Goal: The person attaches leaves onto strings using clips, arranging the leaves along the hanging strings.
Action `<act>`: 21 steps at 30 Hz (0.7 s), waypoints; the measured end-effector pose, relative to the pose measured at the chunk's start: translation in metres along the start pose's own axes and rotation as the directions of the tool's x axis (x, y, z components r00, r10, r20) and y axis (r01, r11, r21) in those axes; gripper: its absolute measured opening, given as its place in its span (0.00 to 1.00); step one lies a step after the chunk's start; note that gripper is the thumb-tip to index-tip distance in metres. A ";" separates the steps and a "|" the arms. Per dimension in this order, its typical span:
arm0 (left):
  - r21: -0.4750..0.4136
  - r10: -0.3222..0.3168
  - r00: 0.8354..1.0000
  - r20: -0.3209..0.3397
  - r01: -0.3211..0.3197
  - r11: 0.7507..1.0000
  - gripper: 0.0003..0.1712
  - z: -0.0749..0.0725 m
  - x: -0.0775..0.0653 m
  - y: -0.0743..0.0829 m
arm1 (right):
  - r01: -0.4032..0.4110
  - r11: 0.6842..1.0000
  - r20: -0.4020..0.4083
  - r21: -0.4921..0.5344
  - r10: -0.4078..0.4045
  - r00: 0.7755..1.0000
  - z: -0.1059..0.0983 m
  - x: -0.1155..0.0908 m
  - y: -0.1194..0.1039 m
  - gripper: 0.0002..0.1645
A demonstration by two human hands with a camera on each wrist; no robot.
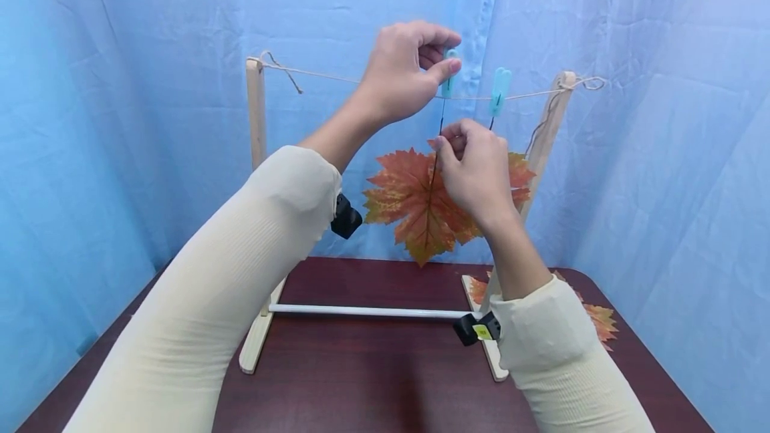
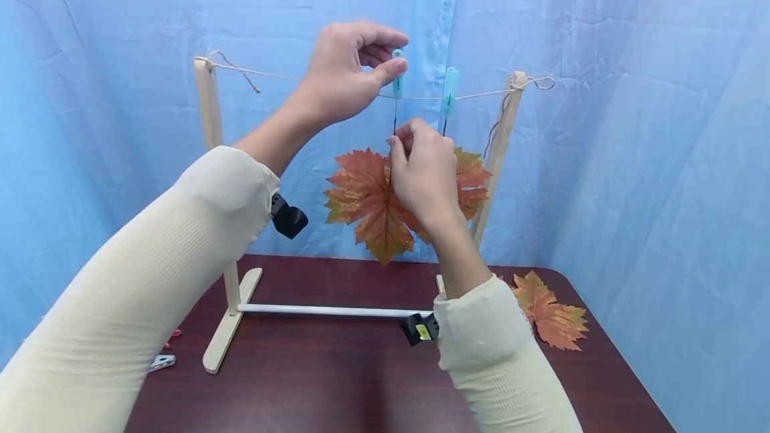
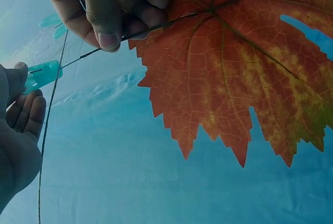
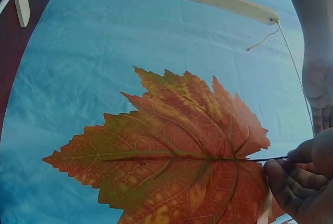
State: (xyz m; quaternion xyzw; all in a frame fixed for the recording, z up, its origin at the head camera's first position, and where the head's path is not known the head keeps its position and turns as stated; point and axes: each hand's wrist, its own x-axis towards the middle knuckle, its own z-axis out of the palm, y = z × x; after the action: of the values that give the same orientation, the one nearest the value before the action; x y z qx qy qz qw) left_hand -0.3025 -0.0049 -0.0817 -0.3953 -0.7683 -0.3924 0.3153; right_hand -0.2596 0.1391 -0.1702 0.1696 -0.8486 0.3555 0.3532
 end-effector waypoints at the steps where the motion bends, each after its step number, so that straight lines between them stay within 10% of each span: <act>1: 0.000 -0.011 1.000 0.011 0.011 1.000 0.18 0.000 0.000 0.000 | -0.002 1.000 0.001 0.000 0.002 1.000 0.000 0.000 0.000 0.12; 21: 0.051 -0.091 0.991 0.095 0.086 0.995 0.16 -0.002 -0.002 -0.001 | -0.013 1.000 -0.003 0.009 0.013 1.000 -0.002 0.003 -0.001 0.13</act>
State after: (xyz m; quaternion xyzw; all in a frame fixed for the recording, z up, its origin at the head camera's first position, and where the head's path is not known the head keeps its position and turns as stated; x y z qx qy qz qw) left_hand -0.3026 -0.0076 -0.0829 -0.3721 -0.8084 -0.3684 0.2689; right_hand -0.2603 0.1400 -0.1667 0.1652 -0.8475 0.3616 0.3516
